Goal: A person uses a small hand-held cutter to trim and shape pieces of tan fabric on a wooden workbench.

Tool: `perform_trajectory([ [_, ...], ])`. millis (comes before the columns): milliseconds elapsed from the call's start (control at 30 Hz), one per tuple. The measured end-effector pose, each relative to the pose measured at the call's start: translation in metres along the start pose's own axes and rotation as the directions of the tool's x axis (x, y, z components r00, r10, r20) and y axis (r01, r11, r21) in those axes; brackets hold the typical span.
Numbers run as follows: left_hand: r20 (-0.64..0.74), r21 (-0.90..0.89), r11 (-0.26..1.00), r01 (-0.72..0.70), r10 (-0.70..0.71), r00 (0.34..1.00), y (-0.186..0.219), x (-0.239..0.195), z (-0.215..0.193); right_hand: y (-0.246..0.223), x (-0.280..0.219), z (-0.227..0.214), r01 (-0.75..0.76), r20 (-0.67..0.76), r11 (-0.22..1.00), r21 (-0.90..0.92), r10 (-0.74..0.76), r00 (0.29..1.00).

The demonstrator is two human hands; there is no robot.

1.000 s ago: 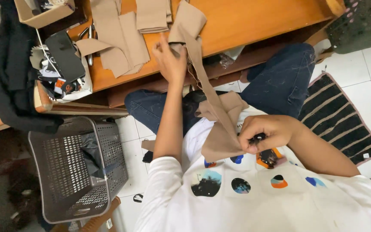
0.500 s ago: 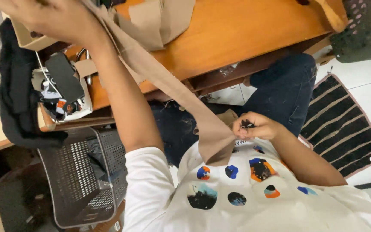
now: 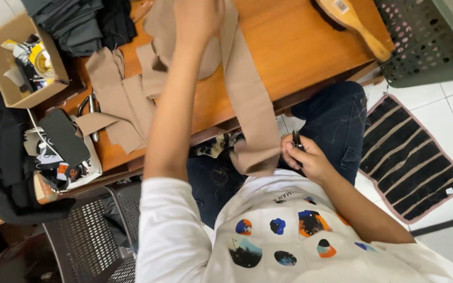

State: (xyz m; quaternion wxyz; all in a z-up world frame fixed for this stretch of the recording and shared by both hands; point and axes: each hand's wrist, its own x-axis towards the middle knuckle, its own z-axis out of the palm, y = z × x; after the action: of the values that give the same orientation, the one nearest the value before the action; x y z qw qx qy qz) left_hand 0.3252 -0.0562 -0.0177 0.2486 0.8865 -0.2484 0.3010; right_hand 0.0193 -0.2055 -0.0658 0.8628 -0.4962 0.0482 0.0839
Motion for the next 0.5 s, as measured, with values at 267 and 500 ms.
perform_trajectory([
  [267,0.971,0.108,0.517,0.849,-0.240,0.023,0.050,-0.182,-0.096,0.005,-0.004,0.007,0.110,-0.135,0.953,-0.281,-0.153,0.979],
  [500,0.845,-0.497,-0.114,0.860,-0.289,0.450,0.101,-0.233,-0.064,-0.019,-0.018,0.030,0.118,-0.111,0.953,-0.281,-0.154,0.982],
])
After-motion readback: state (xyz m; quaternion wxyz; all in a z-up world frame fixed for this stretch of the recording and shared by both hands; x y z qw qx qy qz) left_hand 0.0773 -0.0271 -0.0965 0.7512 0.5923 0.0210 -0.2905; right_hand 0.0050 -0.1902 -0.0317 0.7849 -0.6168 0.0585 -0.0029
